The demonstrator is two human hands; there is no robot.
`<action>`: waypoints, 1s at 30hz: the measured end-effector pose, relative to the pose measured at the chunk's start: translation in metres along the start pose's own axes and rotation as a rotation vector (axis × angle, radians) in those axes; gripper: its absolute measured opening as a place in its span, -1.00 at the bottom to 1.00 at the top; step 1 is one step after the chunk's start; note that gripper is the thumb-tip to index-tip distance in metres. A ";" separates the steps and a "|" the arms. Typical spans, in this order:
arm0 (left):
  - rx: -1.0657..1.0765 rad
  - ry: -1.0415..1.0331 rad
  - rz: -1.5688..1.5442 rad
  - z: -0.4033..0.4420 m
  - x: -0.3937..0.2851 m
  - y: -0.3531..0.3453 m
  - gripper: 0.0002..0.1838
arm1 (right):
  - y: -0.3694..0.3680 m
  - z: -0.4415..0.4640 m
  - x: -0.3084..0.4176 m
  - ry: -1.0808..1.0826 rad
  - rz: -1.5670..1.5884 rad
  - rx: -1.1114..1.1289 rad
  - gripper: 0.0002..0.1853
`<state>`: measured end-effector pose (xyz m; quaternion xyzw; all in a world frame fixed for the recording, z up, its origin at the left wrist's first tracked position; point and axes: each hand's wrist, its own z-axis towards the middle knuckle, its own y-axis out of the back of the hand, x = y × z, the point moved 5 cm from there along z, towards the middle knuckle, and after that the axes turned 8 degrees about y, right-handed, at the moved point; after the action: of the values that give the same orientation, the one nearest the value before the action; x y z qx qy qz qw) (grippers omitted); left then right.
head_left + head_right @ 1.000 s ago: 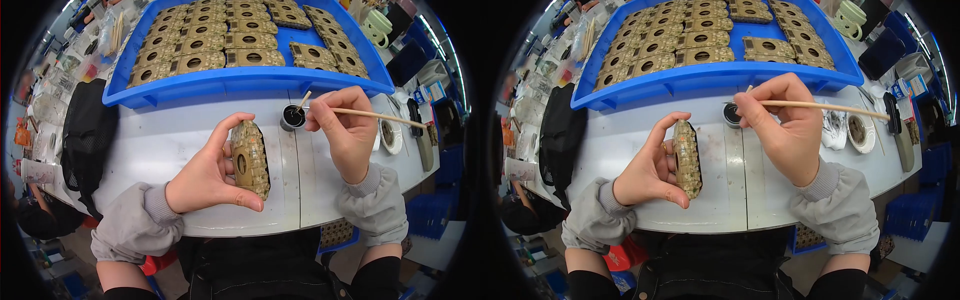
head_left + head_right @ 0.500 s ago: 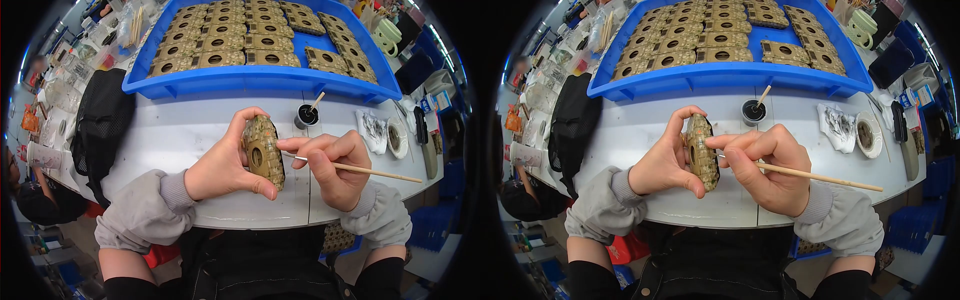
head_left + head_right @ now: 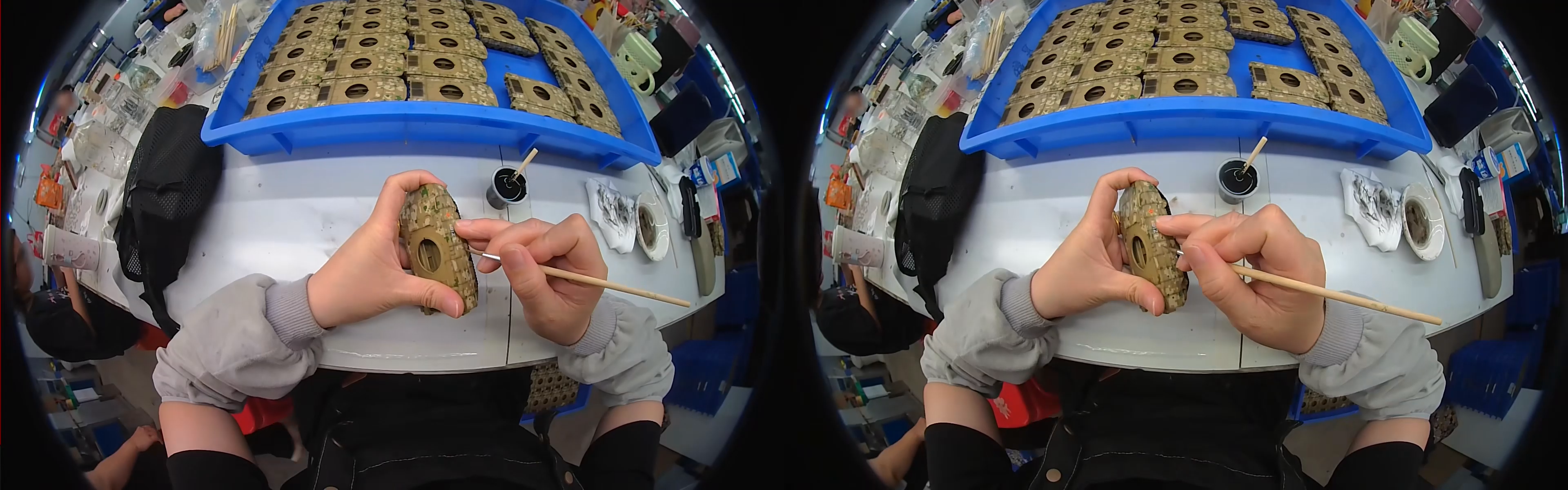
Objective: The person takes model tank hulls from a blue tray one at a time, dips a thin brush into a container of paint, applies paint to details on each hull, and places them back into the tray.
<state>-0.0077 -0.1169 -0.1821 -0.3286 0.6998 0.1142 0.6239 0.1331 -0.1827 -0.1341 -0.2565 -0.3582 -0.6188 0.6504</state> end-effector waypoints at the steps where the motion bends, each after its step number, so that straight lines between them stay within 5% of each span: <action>1: -0.003 -0.004 0.006 0.000 0.000 0.000 0.18 | 0.000 0.000 0.000 -0.001 -0.004 0.010 -0.81; 30: -0.031 -0.024 0.036 0.000 0.000 0.000 0.14 | -0.001 -0.002 0.002 0.012 -0.069 0.147 -0.79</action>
<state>-0.0081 -0.1168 -0.1824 -0.3243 0.6962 0.1398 0.6250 0.1321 -0.1853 -0.1341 -0.1919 -0.4076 -0.6141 0.6480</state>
